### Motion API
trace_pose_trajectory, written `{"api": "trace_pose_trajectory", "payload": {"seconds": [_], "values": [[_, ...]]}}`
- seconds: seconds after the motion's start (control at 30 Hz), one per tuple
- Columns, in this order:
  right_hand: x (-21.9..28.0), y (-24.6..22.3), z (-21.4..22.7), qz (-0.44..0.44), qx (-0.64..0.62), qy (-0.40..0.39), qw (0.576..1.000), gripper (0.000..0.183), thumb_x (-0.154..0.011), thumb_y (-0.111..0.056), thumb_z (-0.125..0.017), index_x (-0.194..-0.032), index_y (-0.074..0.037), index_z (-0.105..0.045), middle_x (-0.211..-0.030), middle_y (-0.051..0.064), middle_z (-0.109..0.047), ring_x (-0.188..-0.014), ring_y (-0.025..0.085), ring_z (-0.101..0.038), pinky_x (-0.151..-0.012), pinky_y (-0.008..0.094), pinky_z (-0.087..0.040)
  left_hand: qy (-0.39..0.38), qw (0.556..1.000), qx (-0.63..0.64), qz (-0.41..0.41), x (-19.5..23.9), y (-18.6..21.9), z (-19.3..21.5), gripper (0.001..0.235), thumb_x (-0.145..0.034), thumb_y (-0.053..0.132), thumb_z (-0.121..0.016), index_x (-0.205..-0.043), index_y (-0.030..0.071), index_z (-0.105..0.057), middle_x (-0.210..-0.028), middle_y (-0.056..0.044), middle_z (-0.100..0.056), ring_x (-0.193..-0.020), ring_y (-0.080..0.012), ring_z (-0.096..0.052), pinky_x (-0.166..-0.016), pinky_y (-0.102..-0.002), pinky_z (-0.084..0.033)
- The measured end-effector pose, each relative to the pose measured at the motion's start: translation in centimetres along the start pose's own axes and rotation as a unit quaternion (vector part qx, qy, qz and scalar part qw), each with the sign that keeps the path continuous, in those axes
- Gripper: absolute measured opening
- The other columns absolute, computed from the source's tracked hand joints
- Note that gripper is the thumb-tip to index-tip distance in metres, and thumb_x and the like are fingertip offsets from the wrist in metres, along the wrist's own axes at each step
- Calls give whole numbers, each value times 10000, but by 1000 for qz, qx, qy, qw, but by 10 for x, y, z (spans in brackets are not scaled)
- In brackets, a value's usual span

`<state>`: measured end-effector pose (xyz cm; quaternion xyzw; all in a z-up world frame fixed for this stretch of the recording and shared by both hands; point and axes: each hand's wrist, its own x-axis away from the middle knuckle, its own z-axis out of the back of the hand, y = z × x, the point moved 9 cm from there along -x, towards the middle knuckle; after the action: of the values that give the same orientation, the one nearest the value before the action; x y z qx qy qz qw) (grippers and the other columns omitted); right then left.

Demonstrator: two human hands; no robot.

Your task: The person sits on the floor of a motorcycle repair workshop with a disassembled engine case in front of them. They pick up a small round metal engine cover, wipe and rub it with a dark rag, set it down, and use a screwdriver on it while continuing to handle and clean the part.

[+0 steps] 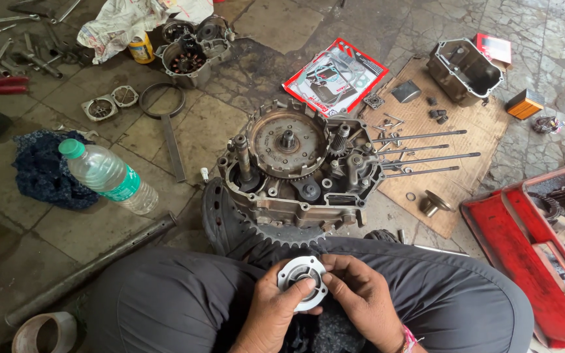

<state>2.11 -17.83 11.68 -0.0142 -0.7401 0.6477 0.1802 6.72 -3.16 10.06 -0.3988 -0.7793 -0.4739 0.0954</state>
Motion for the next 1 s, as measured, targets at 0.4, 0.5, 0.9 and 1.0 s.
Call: {"api": "trace_pose_trajectory", "payload": {"seconds": [0.4,0.5,0.9,1.0], "values": [[0,-7,-7,-7,9,-4,1000,309,-886,-6,-720,-1186,50,-669,-1040,114,-782,-946,155,-745,-835,292,-616,-3,1000,-16,-11,-3,-1,0,434,-806,54,-711,-1225,-9,-615,-1008,-124,-716,-839,-185,-747,-648,-364,-683],[1,-4,-3,-5,-10,4,1000,308,-884,-2,-721,-1182,58,-670,-1047,116,-780,-952,156,-742,-845,295,-611,5,1000,-22,-17,-3,1,0,417,-809,71,-746,-1193,-27,-615,-1003,-125,-710,-837,-193,-745,-665,-381,-695],[0,-2,7,9,-23,36,999,277,-862,13,-755,-1131,62,-711,-994,107,-777,-907,154,-730,-829,294,-599,31,997,-73,-22,0,7,0,336,-892,223,-718,-1130,-4,-650,-1015,-123,-755,-856,-182,-767,-635,-348,-668],[-2,3,11,6,-55,41,998,275,-857,20,-750,-1124,69,-704,-1012,102,-775,-920,154,-730,-835,296,-596,0,999,-48,-21,-2,4,-2,327,-906,185,-685,-1157,-12,-617,-1059,-123,-744,-894,-189,-769,-689,-364,-689]]}}
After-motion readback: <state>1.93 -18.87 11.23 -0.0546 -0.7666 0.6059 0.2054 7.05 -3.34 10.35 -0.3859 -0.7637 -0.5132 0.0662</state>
